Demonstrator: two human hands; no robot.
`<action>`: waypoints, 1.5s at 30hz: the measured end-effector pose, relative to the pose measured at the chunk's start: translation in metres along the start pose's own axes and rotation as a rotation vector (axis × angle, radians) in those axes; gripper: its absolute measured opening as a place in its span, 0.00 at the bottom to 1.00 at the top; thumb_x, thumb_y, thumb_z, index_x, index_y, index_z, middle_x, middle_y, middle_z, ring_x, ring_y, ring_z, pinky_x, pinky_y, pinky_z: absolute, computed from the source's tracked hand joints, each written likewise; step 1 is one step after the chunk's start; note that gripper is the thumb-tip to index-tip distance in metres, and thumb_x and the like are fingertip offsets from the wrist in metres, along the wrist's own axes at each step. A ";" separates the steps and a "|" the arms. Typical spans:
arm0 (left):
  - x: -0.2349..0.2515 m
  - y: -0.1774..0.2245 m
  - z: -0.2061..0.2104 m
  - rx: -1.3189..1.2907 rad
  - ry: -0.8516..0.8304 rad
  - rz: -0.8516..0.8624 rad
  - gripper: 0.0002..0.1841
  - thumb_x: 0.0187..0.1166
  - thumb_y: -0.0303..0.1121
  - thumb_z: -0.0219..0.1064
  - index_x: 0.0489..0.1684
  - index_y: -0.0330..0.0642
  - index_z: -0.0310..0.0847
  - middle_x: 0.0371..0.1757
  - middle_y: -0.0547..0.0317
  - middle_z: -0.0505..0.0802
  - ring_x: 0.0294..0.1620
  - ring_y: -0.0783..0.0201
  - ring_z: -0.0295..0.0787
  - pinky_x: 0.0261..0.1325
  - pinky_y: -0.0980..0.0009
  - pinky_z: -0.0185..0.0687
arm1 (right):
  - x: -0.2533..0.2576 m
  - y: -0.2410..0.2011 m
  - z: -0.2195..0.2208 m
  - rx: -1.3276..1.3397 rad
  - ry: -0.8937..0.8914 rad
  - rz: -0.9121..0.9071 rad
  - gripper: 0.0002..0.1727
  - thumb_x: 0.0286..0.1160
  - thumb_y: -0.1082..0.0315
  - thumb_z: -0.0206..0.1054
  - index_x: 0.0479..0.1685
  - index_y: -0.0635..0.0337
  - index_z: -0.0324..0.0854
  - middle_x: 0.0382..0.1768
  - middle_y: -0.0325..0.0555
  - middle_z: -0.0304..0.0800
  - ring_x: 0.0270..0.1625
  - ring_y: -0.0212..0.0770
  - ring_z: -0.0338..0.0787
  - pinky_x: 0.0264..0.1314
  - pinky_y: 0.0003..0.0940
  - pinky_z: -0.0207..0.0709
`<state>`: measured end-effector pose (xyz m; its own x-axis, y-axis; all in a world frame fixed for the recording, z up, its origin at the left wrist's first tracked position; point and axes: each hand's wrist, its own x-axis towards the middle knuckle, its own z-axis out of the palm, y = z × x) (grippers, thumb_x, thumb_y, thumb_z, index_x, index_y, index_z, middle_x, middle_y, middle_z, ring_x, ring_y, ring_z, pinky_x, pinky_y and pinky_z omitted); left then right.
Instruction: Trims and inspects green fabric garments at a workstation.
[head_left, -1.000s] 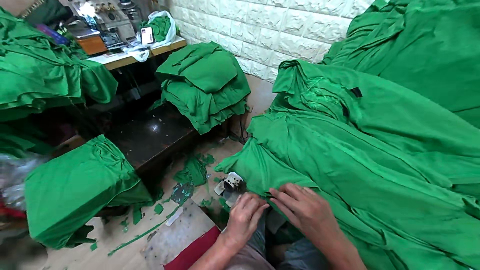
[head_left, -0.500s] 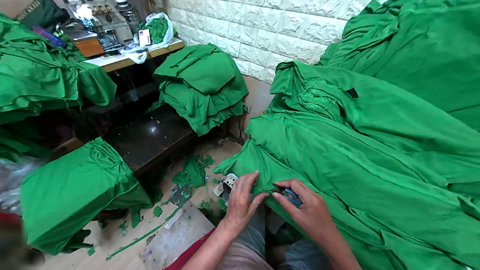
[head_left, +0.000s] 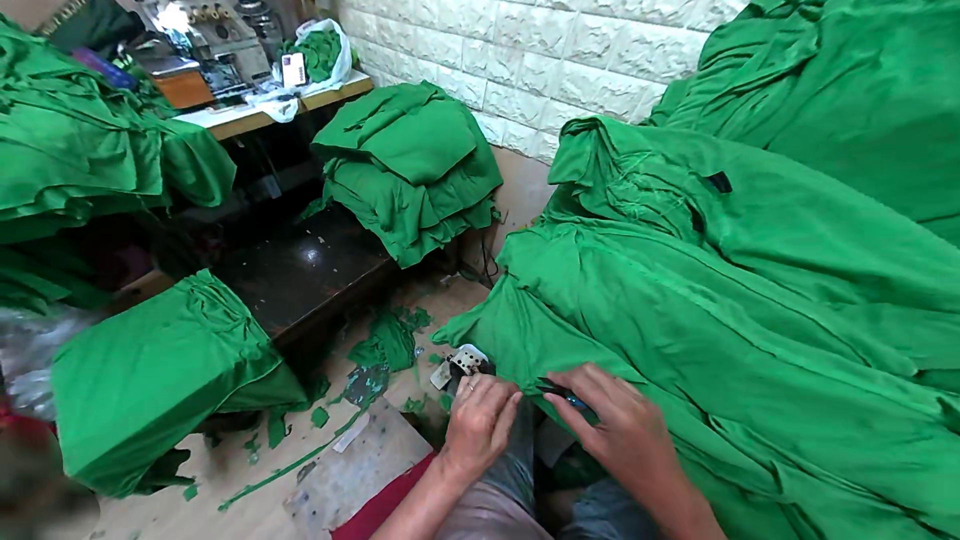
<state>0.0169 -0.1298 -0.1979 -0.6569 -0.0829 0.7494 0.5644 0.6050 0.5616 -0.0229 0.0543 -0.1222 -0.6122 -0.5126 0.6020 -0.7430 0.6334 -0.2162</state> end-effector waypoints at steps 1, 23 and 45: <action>-0.001 0.001 0.000 0.000 0.000 -0.003 0.11 0.84 0.32 0.62 0.37 0.36 0.88 0.38 0.53 0.93 0.44 0.61 0.90 0.57 0.67 0.82 | 0.000 -0.001 0.000 -0.026 -0.007 -0.035 0.14 0.78 0.57 0.65 0.45 0.54 0.94 0.39 0.45 0.94 0.40 0.44 0.93 0.38 0.39 0.85; -0.013 0.010 -0.003 -0.171 0.087 -0.035 0.10 0.84 0.32 0.65 0.36 0.34 0.87 0.38 0.53 0.93 0.46 0.65 0.90 0.60 0.73 0.83 | 0.002 -0.015 0.017 -0.136 0.008 -0.139 0.12 0.76 0.62 0.65 0.43 0.55 0.94 0.34 0.46 0.92 0.31 0.47 0.90 0.28 0.40 0.77; -0.025 0.007 0.003 -0.182 0.038 0.063 0.10 0.85 0.32 0.65 0.36 0.35 0.86 0.36 0.53 0.92 0.43 0.63 0.89 0.61 0.72 0.81 | -0.004 -0.029 0.032 -0.199 0.094 -0.015 0.12 0.77 0.67 0.63 0.42 0.58 0.95 0.33 0.49 0.92 0.31 0.49 0.90 0.28 0.42 0.79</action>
<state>0.0358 -0.1211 -0.2132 -0.6002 -0.0809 0.7957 0.6871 0.4572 0.5647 -0.0078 0.0199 -0.1429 -0.5666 -0.4722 0.6753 -0.6781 0.7328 -0.0565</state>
